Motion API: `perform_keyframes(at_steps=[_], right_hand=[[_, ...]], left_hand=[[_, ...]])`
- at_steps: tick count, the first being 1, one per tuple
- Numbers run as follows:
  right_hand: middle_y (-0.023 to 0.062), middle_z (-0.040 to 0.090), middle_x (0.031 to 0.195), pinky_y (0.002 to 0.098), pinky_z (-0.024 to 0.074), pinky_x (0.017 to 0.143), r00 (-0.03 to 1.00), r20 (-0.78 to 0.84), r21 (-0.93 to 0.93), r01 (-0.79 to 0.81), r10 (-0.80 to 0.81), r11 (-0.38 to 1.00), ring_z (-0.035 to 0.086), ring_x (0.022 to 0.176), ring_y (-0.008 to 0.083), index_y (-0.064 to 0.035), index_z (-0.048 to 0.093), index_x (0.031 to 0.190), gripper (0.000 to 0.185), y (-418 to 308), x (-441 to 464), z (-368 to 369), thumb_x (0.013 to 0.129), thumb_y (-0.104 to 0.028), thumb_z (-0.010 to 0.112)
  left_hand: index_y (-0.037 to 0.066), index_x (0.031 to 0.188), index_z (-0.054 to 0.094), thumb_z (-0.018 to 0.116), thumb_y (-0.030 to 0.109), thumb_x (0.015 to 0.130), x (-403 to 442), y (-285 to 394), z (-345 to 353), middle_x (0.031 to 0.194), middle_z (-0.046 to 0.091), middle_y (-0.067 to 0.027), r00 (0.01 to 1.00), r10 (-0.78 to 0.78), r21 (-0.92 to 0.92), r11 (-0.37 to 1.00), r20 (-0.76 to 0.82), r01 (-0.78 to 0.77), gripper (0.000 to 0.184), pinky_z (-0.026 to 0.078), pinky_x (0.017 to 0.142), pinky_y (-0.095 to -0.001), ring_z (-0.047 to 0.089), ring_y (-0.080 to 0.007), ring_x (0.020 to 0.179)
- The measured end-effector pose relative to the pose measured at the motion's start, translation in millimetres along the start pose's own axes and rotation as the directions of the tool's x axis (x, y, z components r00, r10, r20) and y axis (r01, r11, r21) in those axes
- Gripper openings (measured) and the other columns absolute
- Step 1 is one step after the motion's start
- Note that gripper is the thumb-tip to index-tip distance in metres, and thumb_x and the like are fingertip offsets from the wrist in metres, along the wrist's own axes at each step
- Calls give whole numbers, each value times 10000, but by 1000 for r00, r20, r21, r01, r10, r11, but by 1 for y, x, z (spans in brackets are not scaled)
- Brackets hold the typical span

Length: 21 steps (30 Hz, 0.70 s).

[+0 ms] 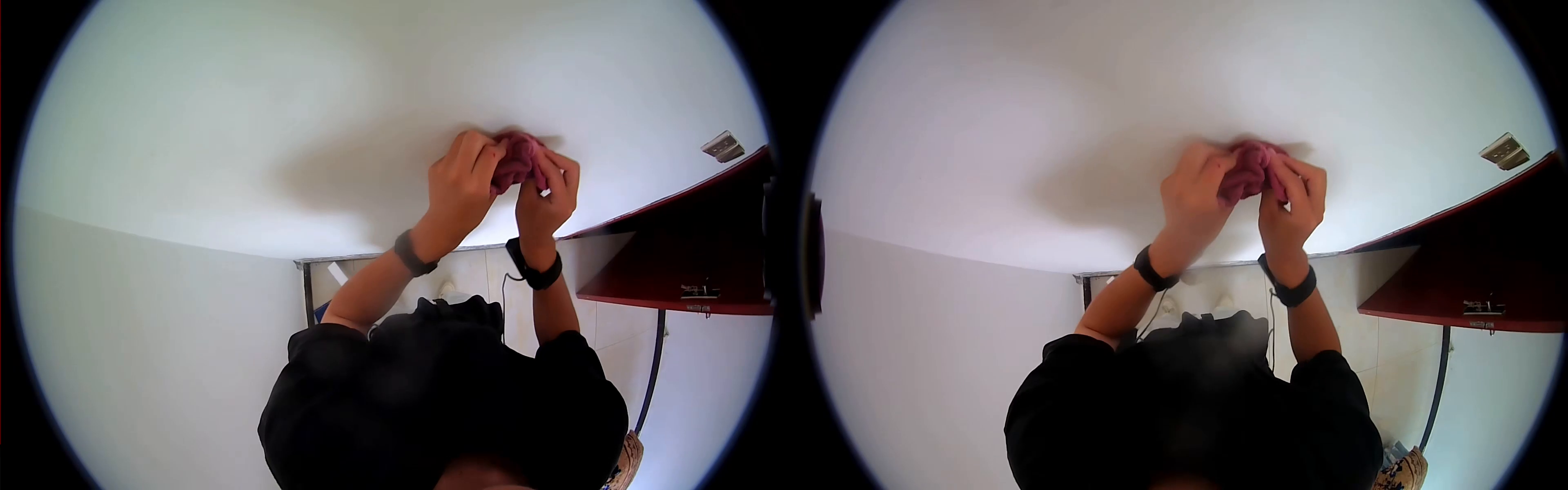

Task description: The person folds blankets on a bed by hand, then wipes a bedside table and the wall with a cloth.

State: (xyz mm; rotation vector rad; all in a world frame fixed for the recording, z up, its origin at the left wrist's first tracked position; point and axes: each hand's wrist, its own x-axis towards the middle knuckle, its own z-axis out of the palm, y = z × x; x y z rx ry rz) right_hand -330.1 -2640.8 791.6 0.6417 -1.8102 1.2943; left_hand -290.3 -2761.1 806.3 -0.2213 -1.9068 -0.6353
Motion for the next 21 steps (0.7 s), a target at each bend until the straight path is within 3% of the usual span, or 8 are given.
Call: perform_keyframes(at_steps=[6, 10, 12, 14, 16, 17, 20, 21], right_hand=[[82, 603, 915, 295, 497, 634, 992, 124, 129, -37, 21, 991, 598, 770, 224, -21, 721, 940, 328, -5, -32, 22, 650, 131, 701], [39, 652, 897, 298, 517, 637, 981, 133, 283, 97, -140, 954, 622, 798, 210, -84, 724, 940, 404, -34, -32, 54, 568, 72, 756], [1, 653, 888, 282, 504, 601, 969, 127, 284, 169, -212, 944, 615, 773, 201, -114, 718, 932, 374, -50, -33, 75, 578, 0, 758], [7, 632, 860, 290, 485, 567, 953, 122, 406, 207, -277, 890, 600, 735, 195, -113, 718, 960, 349, -70, -23, 92, 626, -13, 721], [13, 627, 863, 285, 479, 560, 950, 58, 439, 251, -306, 862, 594, 730, 187, -96, 717, 967, 346, -82, -14, 106, 634, -4, 706], [13, 625, 861, 281, 477, 557, 948, 57, 432, 259, -313, 864, 592, 730, 188, -88, 717, 961, 339, -79, -10, 108, 633, -2, 707], [14, 621, 858, 273, 476, 552, 946, 37, 399, 281, -322, 873, 588, 733, 191, -67, 718, 943, 333, -76, 11, 99, 619, 11, 712], [14, 622, 860, 273, 478, 554, 949, 31, 380, 280, -315, 881, 587, 736, 194, -61, 719, 939, 340, -79, 16, 96, 609, 22, 717]], left_hand=[[73, 904, 643, 733, 2, 621, -30, -11, -27, 835, 585, -25, 986, -154, 111, 983, 62, 146, 305, 485, 504, -315, 614, -207, 722], [69, 878, 647, 687, -104, 605, -33, -22, -68, 848, 648, -52, 981, -194, 209, 959, -11, 192, 326, 522, 564, -333, 653, -204, 697], [33, 819, 613, 652, -157, 627, -43, -37, -86, 832, 595, -76, 963, -247, 245, 932, -108, 266, 273, 462, 510, -263, 584, -181, 655], [11, 832, 586, 641, -187, 646, -34, -43, -108, 851, 569, -70, 970, -172, 317, 923, -170, 219, 277, 399, 497, -223, 521, -145, 644], [19, 880, 619, 622, -187, 647, -30, -52, -118, 873, 611, -100, 950, -211, 325, 904, -231, 279, 311, 503, 591, -254, 589, -213, 730], [11, 893, 617, 610, -197, 667, -24, -52, -118, 922, 587, -115, 942, -238, 299, 905, -236, 303, 307, 507, 598, -258, 596, -202, 740], [7, 914, 619, 612, -199, 680, 1, -34, -103, 945, 573, -104, 940, -206, 179, 949, -271, 259, 312, 511, 589, -254, 600, -187, 753], [-15, 944, 610, 615, -208, 686, 6, -40, -109, 960, 553, -102, 974, -90, 292, 944, -210, 151, 322, 522, 553, -245, 599, -174, 756]])
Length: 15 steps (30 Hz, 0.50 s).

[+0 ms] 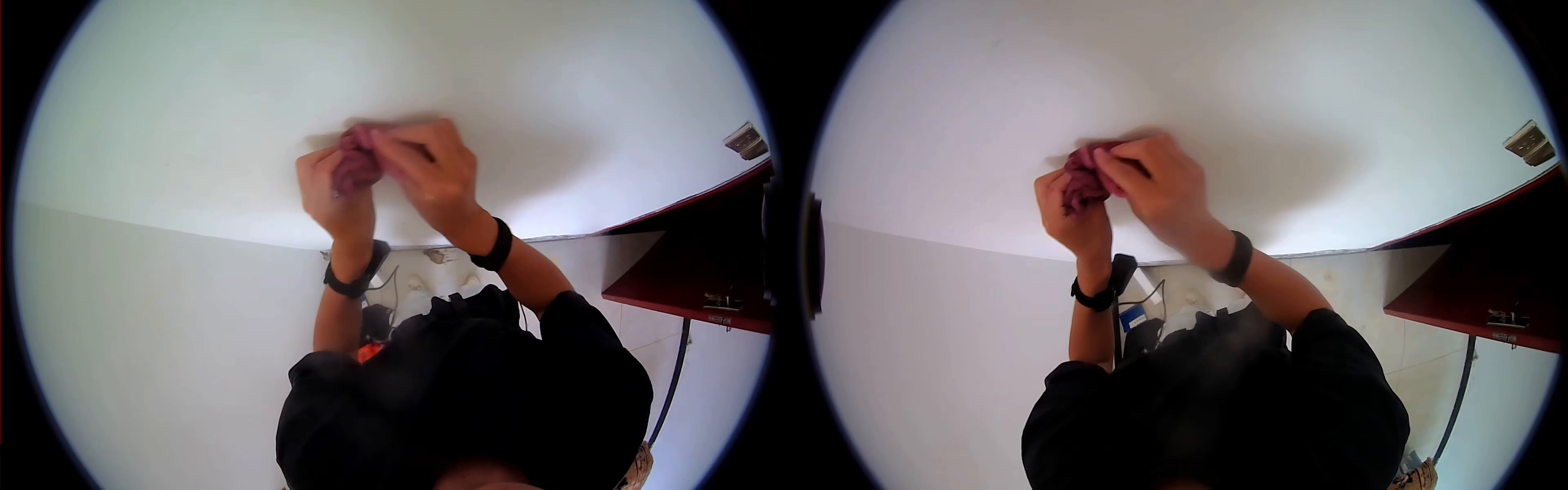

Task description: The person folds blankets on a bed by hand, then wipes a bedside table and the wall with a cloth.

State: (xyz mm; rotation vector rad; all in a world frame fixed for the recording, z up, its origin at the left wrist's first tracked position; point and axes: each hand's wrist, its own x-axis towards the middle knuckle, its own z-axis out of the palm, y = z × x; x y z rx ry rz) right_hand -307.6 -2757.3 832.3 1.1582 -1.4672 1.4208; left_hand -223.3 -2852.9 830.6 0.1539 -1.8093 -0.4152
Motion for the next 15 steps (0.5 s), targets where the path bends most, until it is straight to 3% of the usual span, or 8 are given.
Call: perform_keyframes(at_steps=[2, 4, 6, 7, 9, 13, 14, 15], right_hand=[[24, 628, 879, 281, 488, 573, 997, -43, -46, -58, 56, 997, 592, 752, 201, -53, 722, 937, 362, 5, 7, -21, 592, 56, 727], [51, 636, 917, 291, 500, 603, 984, -86, -90, -161, 153, 983, 600, 778, 207, -45, 725, 950, 384, 11, 10, -46, 598, 107, 726], [78, 634, 948, 290, 503, 622, 971, -108, -152, -230, 215, 961, 603, 797, 208, -36, 725, 970, 383, 20, 5, -69, 634, 146, 706], [86, 630, 958, 287, 502, 626, 967, -127, -192, -244, 222, 951, 602, 803, 208, -32, 724, 979, 375, 28, -1, -74, 656, 157, 693], [88, 620, 952, 288, 499, 628, 948, -108, -199, -315, 299, 928, 600, 801, 213, -37, 726, 981, 366, 40, -24, -86, 667, 148, 699], [82, 612, 931, 288, 501, 616, 902, 60, -265, -399, 428, 878, 603, 786, 218, -47, 729, 959, 331, 63, -85, -93, 670, 114, 723], [79, 613, 922, 289, 505, 610, 890, 116, -279, -397, 441, 875, 606, 777, 224, -51, 730, 953, 315, 65, -137, -72, 679, 105, 724], [74, 617, 909, 297, 510, 613, 862, 135, -220, -455, 489, 863, 607, 776, 230, -61, 732, 951, 329, 67, -160, -64, 665, 101, 719]], left_hand=[[-46, 968, 596, 617, -225, 696, 5, 18, 19, 1008, 531, -115, 996, -73, -219, 972, 47, 81, 326, 586, 554, -243, 645, -180, 748], [-59, 1017, 595, 625, -227, 701, 15, 38, 41, 1051, 539, -133, 996, 70, -351, 935, 46, -50, 359, 604, 547, -258, 673, -199, 761], [-2, 1006, 661, 725, -139, 599, 15, 52, 58, 898, 601, -95, 994, 103, -262, 961, 45, -88, 434, 548, 557, -291, 654, -212, 748], [22, 941, 681, 775, -48, 555, 7, 52, 69, 825, 608, -59, 997, 39, -308, 951, 73, -15, 403, 509, 551, -302, 629, -217, 725], [19, 899, 676, 796, 7, 567, -11, 51, 87, 829, 604, -46, 990, 81, -271, 961, 117, -47, 353, 495, 532, -293, 616, -213, 700], [34, 889, 673, 790, 22, 596, -79, 20, 102, 813, 602, -46, 935, 36, -229, 972, 352, 48, 316, 497, 532, -307, 617, -221, 699], [41, 893, 675, 786, 20, 604, -124, -13, 92, 811, 603, -46, 918, 1, -211, 973, 396, 90, 311, 498, 531, -312, 620, -222, 703], [48, 897, 676, 782, 19, 612, -139, -22, 86, 808, 603, -45, 897, -17, -187, 976, 442, 111, 306, 499, 530, -317, 623, -223, 706]])
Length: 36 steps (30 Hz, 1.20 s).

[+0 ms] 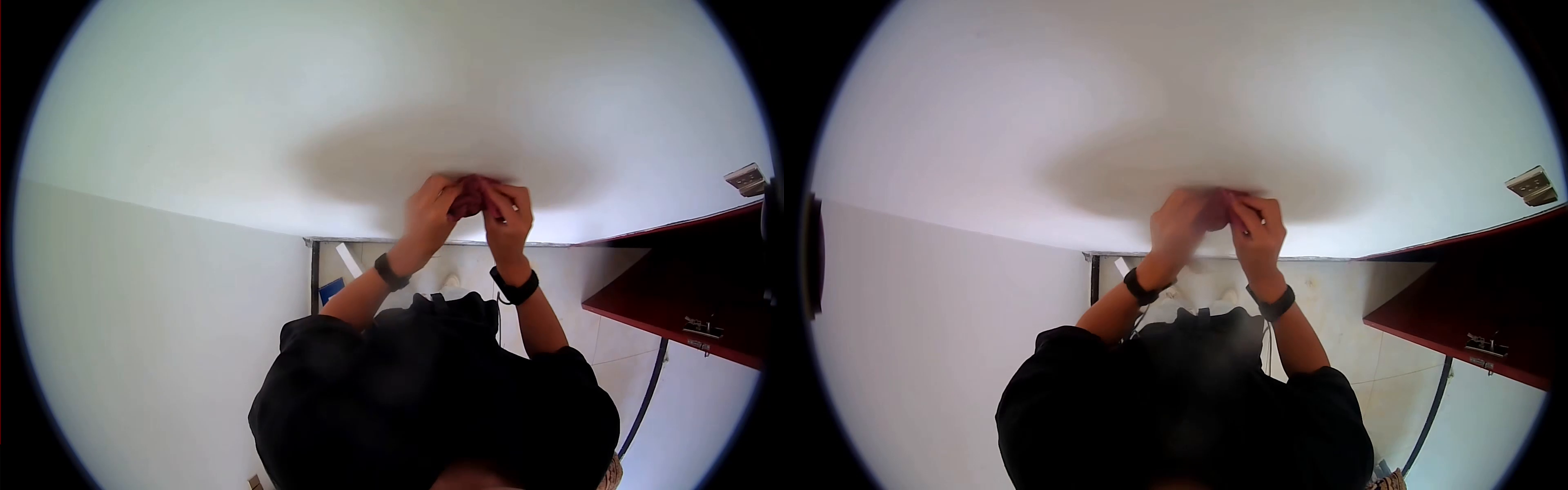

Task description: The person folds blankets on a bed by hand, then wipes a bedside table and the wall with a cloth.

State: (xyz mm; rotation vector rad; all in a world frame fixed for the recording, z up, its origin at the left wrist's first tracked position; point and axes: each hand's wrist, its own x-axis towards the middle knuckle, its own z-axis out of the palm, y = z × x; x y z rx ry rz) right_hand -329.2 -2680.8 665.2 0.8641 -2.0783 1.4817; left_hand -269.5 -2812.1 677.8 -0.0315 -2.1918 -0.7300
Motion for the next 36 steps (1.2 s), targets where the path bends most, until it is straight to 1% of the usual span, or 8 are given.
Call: perform_keyframes(at_steps=[3, 6, 15, 16, 19, 21, 31, 36], right_hand=[[57, 630, 889, 301, 510, 611, 988, -1, -28, 157, -157, 987, 607, 778, 230, -58, 731, 936, 338, -11, 26, -22, 633, 91, 715], [62, 637, 895, 299, 501, 600, 930, -67, -27, 359, -360, 933, 600, 776, 234, -50, 729, 928, 331, -38, 51, -12, 625, 82, 737], [28, 649, 923, 266, 462, 614, 780, -390, 34, 544, -490, 839, 575, 793, 197, -93, 747, 931, 405, -181, 196, -39, 563, 75, 731], [35, 647, 940, 262, 459, 600, 707, -467, -10, 597, -532, 802, 569, 801, 197, -85, 745, 936, 386, -187, 211, -37, 598, 99, 723], [93, 621, 976, 268, 478, 624, 882, -307, 184, 425, -359, 886, 585, 820, 222, -36, 720, 982, 323, -208, 205, -49, 707, 125, 671], [44, 644, 944, 265, 459, 593, 752, -341, -44, 586, -563, 809, 569, 805, 200, -83, 746, 946, 373, -182, 195, -39, 626, 107, 719], [61, 631, 910, 315, 511, 611, 934, 23, -44, 356, -355, 933, 601, 801, 242, -69, 725, 901, 303, -51, 44, -7, 637, 73, 764], [59, 627, 905, 322, 515, 619, 925, 25, -49, 381, -380, 923, 601, 798, 242, -52, 715, 920, 311, -46, 56, -1, 642, 82, 745]], left_hand=[[64, 914, 678, 764, 5, 637, 27, 32, -17, 838, 631, -44, 996, -63, 12, 998, 71, 62, 296, 515, 545, -316, 637, -220, 725], [72, 915, 675, 743, -39, 636, 47, 51, -53, 871, 654, -42, 995, -36, 89, 995, -97, 45, 308, 532, 565, -308, 647, -213, 735], [141, 890, 662, 733, -47, 572, 185, 115, -161, 862, 612, -20, 847, 316, 286, 936, -428, -205, 376, 492, 559, -318, 596, -240, 709], [47, 881, 629, 593, -158, 548, 198, 119, -167, 845, 575, -81, 823, 356, 275, 927, -443, -254, 393, 445, 579, -281, 544, -236, 720], [46, 875, 631, 589, -158, 548, 203, 122, -173, 848, 570, -88, 835, 361, 253, 928, -415, -275, 388, 456, 587, -291, 553, -238, 717], [34, 881, 627, 580, -152, 542, 180, 111, -168, 857, 574, -105, 878, 313, 227, 943, -363, -242, 389, 474, 601, -316, 568, -271, 737], [43, 897, 631, 689, -8, 669, 27, 23, -72, 863, 590, -61, 1000, -2, 104, 995, 22, -1, 240, 483, 521, -312, 612, -231, 711], [49, 913, 630, 688, 6, 671, 37, 17, -69, 882, 591, -56, 1000, 23, 101, 995, -4, -22, 252, 482, 517, -316, 611, -235, 704]])
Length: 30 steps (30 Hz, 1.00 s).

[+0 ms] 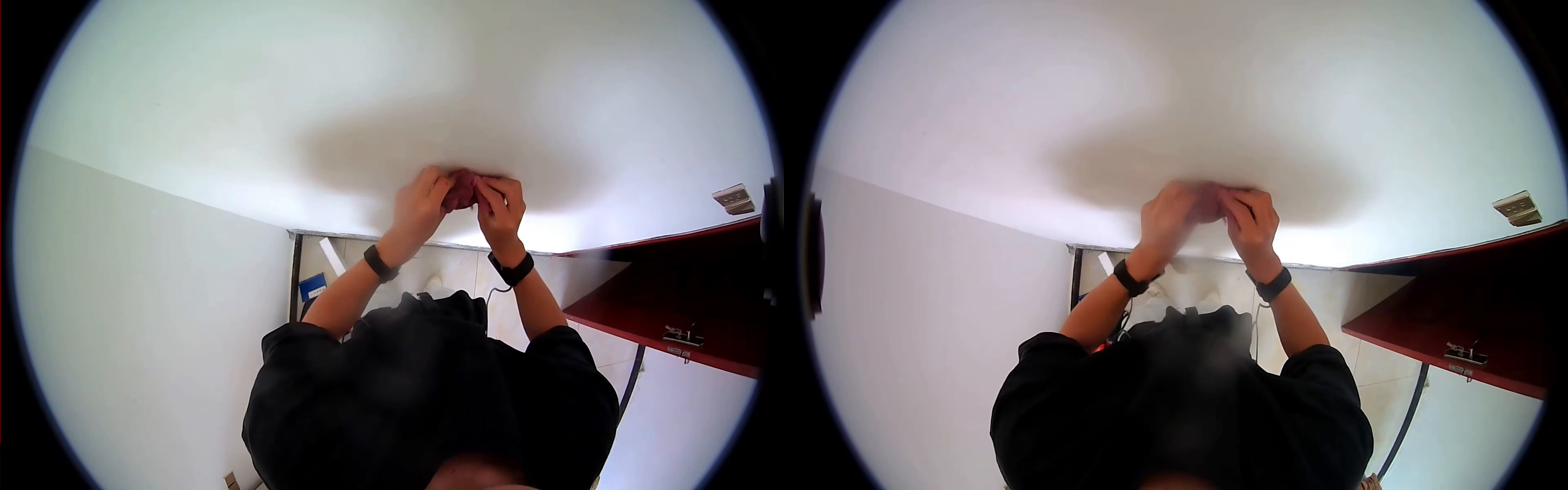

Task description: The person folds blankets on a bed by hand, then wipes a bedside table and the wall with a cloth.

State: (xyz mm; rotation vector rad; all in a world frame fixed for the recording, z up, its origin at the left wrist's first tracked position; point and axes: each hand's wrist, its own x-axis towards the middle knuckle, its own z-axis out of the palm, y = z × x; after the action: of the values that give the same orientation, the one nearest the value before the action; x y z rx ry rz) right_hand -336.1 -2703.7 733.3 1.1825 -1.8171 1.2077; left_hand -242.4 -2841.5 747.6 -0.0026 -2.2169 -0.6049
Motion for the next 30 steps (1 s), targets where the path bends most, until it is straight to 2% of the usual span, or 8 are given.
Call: perform_keyframes(at_steps=[6, 7, 12, 15, 18, 22, 26, 30], right_hand=[[117, 615, 932, 311, 505, 667, 978, -129, -44, 161, -166, 986, 599, 819, 260, -5, 710, 964, 359, -32, 93, -18, 661, 181, 661], [77, 628, 925, 311, 488, 613, 965, -179, -67, 184, -194, 981, 596, 802, 247, -45, 728, 960, 336, -39, 114, -19, 646, 76, 735], [80, 633, 992, 259, 504, 662, 912, -310, -108, 248, -270, 963, 617, 844, 202, -56, 725, 1012, 414, -87, 206, -19, 682, 160, 602], [99, 619, 1025, 264, 510, 666, 933, -284, -46, 218, -222, 975, 603, 825, 232, -38, 713, 1020, 307, -106, 216, -11, 772, 117, 618], [61, 635, 964, 288, 473, 633, 939, -259, -62, 217, -226, 974, 574, 827, 222, -87, 737, 973, 398, -100, 181, 3, 627, 106, 697], [79, 620, 942, 303, 490, 566, 993, -59, -74, 102, -107, 992, 595, 824, 248, -62, 724, 924, 307, -86, 94, 32, 652, 78, 751], [60, 620, 917, 316, 518, 611, 990, 125, -94, -50, 62, 994, 601, 813, 245, -73, 716, 904, 316, -61, -3, 58, 628, 76, 750], [53, 617, 911, 321, 520, 629, 995, 92, -139, -32, 45, 990, 599, 802, 241, -74, 717, 914, 333, -62, -8, 70, 619, 79, 746]], left_hand=[[85, 951, 660, 723, 25, 619, 79, 23, -58, 893, 614, -38, 967, 145, 20, 989, -208, -144, 343, 493, 538, -303, 620, -223, 706], [61, 923, 659, 694, -49, 575, 96, 27, -71, 886, 617, -67, 943, 194, 30, 981, -272, -193, 367, 496, 548, -302, 619, -243, 723], [49, 933, 670, 605, -152, 540, 164, 41, -132, 892, 622, -94, 798, 324, 175, 946, -508, -272, 446, 492, 589, -312, 603, -263, 736], [58, 928, 682, 604, -154, 545, 164, 37, -150, 902, 623, -88, 853, 237, 143, 971, -465, -191, 444, 498, 597, -311, 609, -247, 748], [95, 1003, 694, 730, 45, 595, 132, 22, -143, 893, 647, -34, 890, 232, 186, 968, -391, -171, 413, 494, 554, -286, 628, -206, 717], [80, 1008, 692, 695, 38, 668, 48, -25, -98, 905, 622, -36, 970, 61, -29, 997, -233, -69, 342, 486, 524, -299, 624, -194, 689], [53, 918, 657, 684, 38, 688, -33, -55, -55, 875, 602, -43, 996, -81, -27, 996, -42, 80, 232, 483, 511, -306, 622, -206, 669], [114, 947, 675, 761, 57, 651, -40, -65, -43, 886, 615, -27, 991, -130, -84, 988, -30, 127, 313, 535, 557, -279, 660, -185, 698]])
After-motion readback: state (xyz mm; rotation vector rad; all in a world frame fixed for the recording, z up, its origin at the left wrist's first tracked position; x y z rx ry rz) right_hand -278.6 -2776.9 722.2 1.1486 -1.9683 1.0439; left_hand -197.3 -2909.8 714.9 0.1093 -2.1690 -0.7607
